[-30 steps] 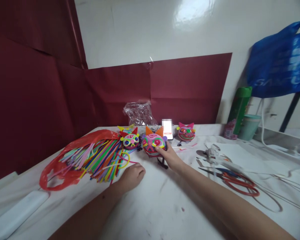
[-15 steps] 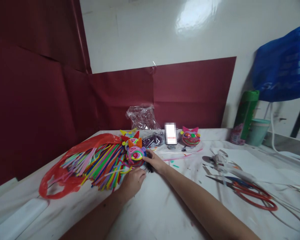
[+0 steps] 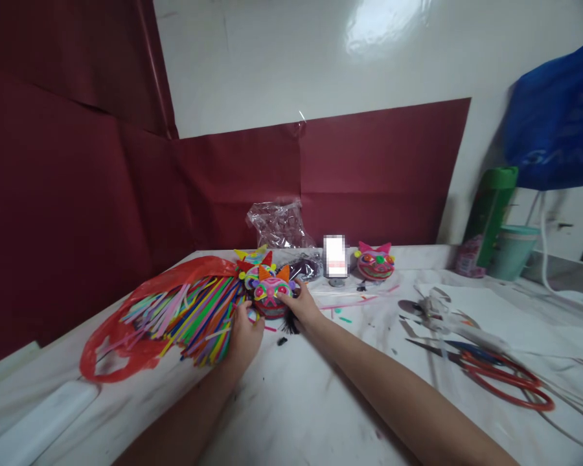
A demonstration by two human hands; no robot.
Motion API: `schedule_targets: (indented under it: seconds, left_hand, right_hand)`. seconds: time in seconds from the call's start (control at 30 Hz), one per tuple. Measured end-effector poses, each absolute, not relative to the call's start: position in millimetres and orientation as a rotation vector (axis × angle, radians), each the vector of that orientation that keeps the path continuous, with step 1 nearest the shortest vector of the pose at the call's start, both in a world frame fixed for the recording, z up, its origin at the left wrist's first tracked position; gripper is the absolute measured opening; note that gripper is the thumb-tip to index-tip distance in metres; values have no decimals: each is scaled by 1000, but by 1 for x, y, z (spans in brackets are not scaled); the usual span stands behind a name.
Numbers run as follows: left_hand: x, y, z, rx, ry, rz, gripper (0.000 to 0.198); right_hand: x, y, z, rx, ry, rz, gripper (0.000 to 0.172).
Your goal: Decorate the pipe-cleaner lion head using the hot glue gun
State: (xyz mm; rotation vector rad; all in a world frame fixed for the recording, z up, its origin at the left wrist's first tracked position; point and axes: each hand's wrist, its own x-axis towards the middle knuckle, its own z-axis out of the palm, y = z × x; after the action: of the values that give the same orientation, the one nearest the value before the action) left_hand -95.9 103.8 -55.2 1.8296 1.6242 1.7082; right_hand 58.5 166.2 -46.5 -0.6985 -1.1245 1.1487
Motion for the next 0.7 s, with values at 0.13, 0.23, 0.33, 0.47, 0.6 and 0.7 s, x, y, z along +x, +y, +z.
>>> schedule_targets:
  seconds: [0.13, 0.23, 0.33, 0.47, 0.6, 0.7]
  left_hand:
    - [-97, 112, -63, 1752, 1510, 1653, 34]
    - [-95, 113, -66, 1679, 1494, 1668, 33]
    - [-96, 114, -66, 1639, 1483, 1676, 36]
    - [-97, 114, -65, 1634, 1500, 1679, 36]
    - [-98, 113, -65, 1675, 1545, 1678, 38]
    - [-98, 111, -63, 1701, 1589, 1695, 36]
  right_hand:
    - [69, 164, -45, -643, -1050, 1298, 56]
    - [74, 161, -42, -585, -1033, 1384, 53]
    - [74, 159, -40, -548, -1025, 1423, 54]
    - [71, 155, -39, -533, -1040, 1418, 56]
    - [70, 157, -41, -593, -1034, 1330, 57]
    - [74, 163, -44, -705, -1007, 1206, 53]
